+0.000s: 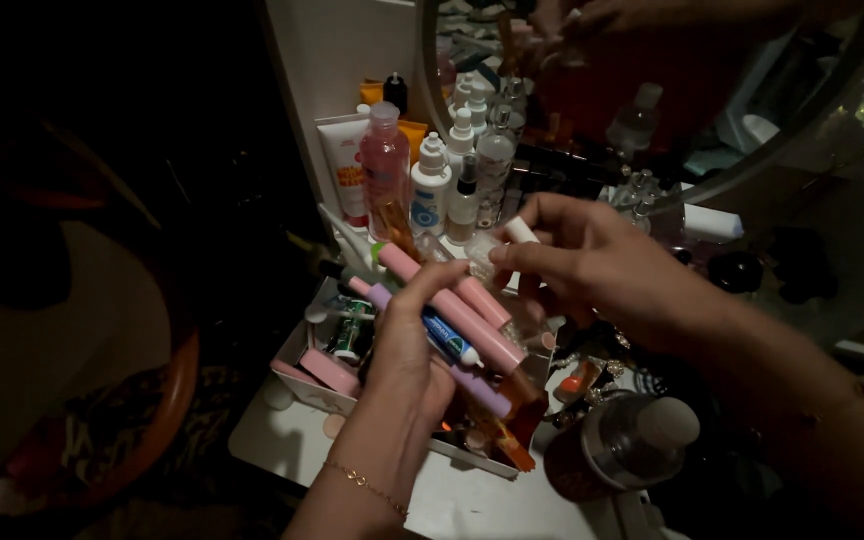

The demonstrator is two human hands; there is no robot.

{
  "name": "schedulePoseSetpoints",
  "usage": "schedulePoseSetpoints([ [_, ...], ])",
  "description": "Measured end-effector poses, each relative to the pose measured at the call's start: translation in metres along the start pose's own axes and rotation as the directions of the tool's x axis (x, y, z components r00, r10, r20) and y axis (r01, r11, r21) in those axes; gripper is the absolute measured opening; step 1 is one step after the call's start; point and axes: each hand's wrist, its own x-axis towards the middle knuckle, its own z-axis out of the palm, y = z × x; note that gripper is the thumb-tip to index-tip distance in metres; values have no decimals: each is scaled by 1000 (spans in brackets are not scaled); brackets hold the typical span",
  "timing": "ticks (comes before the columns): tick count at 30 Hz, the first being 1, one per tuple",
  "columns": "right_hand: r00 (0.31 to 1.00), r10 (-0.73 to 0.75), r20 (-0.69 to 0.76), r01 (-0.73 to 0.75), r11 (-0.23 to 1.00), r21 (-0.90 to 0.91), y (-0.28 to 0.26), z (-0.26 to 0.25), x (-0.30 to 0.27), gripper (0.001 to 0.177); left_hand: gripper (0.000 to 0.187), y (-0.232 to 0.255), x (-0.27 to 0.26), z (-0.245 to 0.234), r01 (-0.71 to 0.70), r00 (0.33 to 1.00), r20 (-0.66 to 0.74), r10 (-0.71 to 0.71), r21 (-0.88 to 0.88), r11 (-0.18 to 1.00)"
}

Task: Organizing various makeup and skincare products into an organizer on a vanity.

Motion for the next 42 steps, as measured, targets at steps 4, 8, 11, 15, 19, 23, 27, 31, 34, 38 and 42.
schedulePoseSetpoints([
  [4,999,22,-35,-20,999,48,1,4,-1,23,42,0,-4,3,-33,999,-7,33,-15,999],
  [8,999,-6,-48,8,999,33,8,6,0,23,45,2,-8,8,-16,1000,-5,16,21,1000],
  [11,999,-32,-32,34,999,37,6,7,-3,23,45,-3,-5,4,-43,999,8,43,30,999],
  [15,1000,11,-29,-10,1000,3,-2,6,-7,24,42,-10,-4,0,-60,998,5,59,75,995],
  [19,999,32,-18,-33,999,-13,3,-1,-6,22,40,-12,-5,1,-52,999,-17,52,9,999],
  [23,996,80,-26,-81,995,-65,-4,-3,-8,23,43,-10,-8,5,-58,998,-16,57,-21,998],
  [27,996,88,-32,-91,990,-108,-9,-1,-12,25,44,-8,-12,9,-42,999,-16,41,-15,999],
  [31,997,47,-60,-52,995,-87,-7,0,-13,22,44,-12,-11,8,-34,999,-9,34,-50,998],
  [34,998,-28,-53,26,999,-43,4,-2,-10,22,43,-15,-8,4,-45,999,9,46,-113,993],
  [38,994,-109,-9,109,994,-1,1,2,-16,25,46,-12,-14,11,-45,999,-27,41,-166,985],
  [42,997,-65,-39,58,987,-149,-14,15,-23,27,50,-14,-15,13,-90,995,-48,84,-153,984],
])
